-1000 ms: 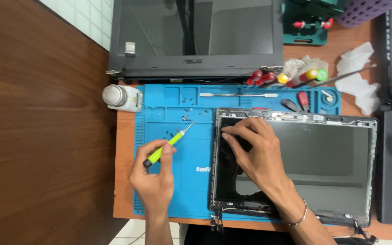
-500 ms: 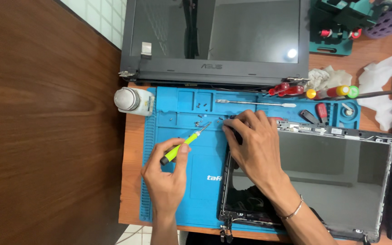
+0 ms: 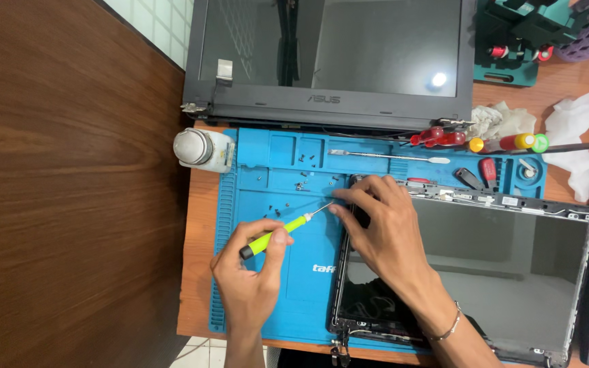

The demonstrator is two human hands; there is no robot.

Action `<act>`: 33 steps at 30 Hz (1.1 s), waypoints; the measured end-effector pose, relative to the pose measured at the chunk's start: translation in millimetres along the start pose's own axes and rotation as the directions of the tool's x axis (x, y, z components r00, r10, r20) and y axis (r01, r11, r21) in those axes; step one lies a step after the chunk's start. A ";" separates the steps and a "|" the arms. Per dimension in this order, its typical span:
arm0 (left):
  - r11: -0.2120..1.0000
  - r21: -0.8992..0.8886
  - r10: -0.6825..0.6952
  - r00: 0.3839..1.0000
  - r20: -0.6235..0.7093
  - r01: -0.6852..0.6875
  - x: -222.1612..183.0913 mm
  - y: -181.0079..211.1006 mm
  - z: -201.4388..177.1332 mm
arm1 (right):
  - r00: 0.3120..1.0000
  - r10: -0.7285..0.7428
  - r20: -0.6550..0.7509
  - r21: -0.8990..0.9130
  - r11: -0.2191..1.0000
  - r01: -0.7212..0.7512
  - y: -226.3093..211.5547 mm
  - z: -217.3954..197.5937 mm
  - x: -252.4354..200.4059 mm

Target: The person performs a series of actions to repair a laptop, including removing internal components and using a tool to work on the screen assembly. The laptop's internal structure is exposed, and the person handles various screws and small parts while manipulating the screen bezel.

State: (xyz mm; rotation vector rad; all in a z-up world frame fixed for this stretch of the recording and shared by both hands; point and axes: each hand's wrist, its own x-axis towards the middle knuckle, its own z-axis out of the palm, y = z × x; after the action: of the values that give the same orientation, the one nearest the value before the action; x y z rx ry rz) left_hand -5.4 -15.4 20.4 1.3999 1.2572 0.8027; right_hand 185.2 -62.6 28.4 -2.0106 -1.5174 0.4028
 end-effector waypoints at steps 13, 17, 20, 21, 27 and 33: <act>1.000 -0.001 0.004 1.000 0.004 -0.004 -4.3 6.4 1.7 | 1.000 0.022 -0.009 0.056 0.998 -0.021 2.1 -0.7 -7.2; 1.000 0.000 0.019 1.000 0.005 -0.019 -5.9 6.9 1.1 | 1.000 0.017 -0.015 0.066 0.998 -0.016 1.5 -3.1 -10.4; 0.999 -0.018 0.039 0.999 0.012 -0.039 -9.9 8.6 -0.1 | 1.000 -0.005 -0.018 0.110 0.994 0.007 2.6 -6.4 -14.5; 0.999 -0.026 0.048 0.999 0.016 -0.048 -11.7 9.5 -0.2 | 1.000 -0.016 -0.021 0.126 0.992 0.018 3.5 -8.1 -16.0; 0.999 -0.018 0.044 0.999 0.027 -0.044 -21.4 16.9 1.3 | 0.990 -0.108 -0.087 0.101 0.988 0.116 11.3 -19.2 -29.9; 0.992 -0.053 0.114 0.991 0.065 -0.111 -34.7 28.6 7.7 | 0.983 -0.136 -0.127 0.100 0.984 0.149 17.3 -36.4 -51.4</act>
State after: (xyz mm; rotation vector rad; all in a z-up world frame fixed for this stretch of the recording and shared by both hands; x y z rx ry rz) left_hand 1.6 -48.1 51.5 1.4558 1.1073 0.8503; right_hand 203.1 -124.1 41.1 -1.7960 -1.5203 0.2950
